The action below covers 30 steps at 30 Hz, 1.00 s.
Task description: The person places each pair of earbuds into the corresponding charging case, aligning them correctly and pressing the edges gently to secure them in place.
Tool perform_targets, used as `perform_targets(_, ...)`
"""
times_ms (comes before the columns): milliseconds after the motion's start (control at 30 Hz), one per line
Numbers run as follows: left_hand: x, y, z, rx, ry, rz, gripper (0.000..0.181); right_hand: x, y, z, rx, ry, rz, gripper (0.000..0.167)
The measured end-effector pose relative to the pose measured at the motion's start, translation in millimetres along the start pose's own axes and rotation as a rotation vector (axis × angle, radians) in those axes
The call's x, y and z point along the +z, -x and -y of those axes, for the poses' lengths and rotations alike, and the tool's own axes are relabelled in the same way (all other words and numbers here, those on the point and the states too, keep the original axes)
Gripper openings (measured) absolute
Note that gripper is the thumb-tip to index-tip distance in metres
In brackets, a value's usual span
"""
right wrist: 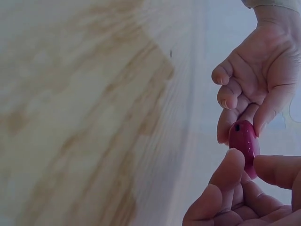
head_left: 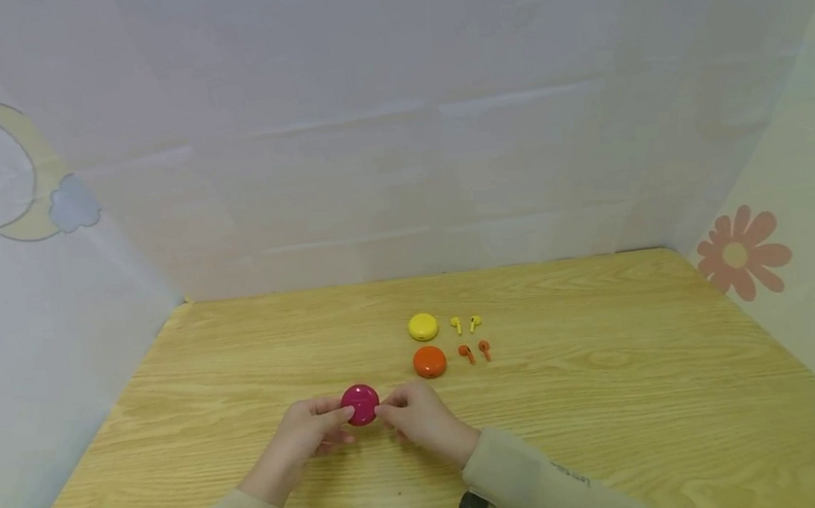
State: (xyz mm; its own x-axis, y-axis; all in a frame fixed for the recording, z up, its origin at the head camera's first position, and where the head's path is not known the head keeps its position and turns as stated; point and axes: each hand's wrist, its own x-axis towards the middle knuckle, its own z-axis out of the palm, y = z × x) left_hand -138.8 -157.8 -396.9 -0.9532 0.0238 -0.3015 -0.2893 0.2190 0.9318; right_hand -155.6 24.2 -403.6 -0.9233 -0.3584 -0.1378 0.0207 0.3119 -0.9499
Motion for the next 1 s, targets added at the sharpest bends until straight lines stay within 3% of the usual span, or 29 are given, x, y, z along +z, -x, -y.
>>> perform_targets(167, -1.9, -2.1, 1.2, 0.002, -0.066, 0.014, 0.025, 2.4, -1.9, 1.1, 0.033, -0.014, -0.001, 0.019)
perform_targets(500, -5.6, -4.2, 2.6, 0.029, -0.180, 0.066, 0.027, 4.1, -8.2, 3.2, 0.117, 0.074, 0.039, 0.022)
perform_targets(767, -4.6, -3.9, 0.0, 0.015, -0.274, 0.071, 0.018, 8.2, -12.8, 2.1, 0.154, 0.130, 0.052, 0.023)
perform_targets(1000, -3.4, -8.0, -1.1, -0.036, -0.343, 0.043, 0.015, 11.7, -16.8, 2.3, 0.167, 0.164, 0.055, 0.024)
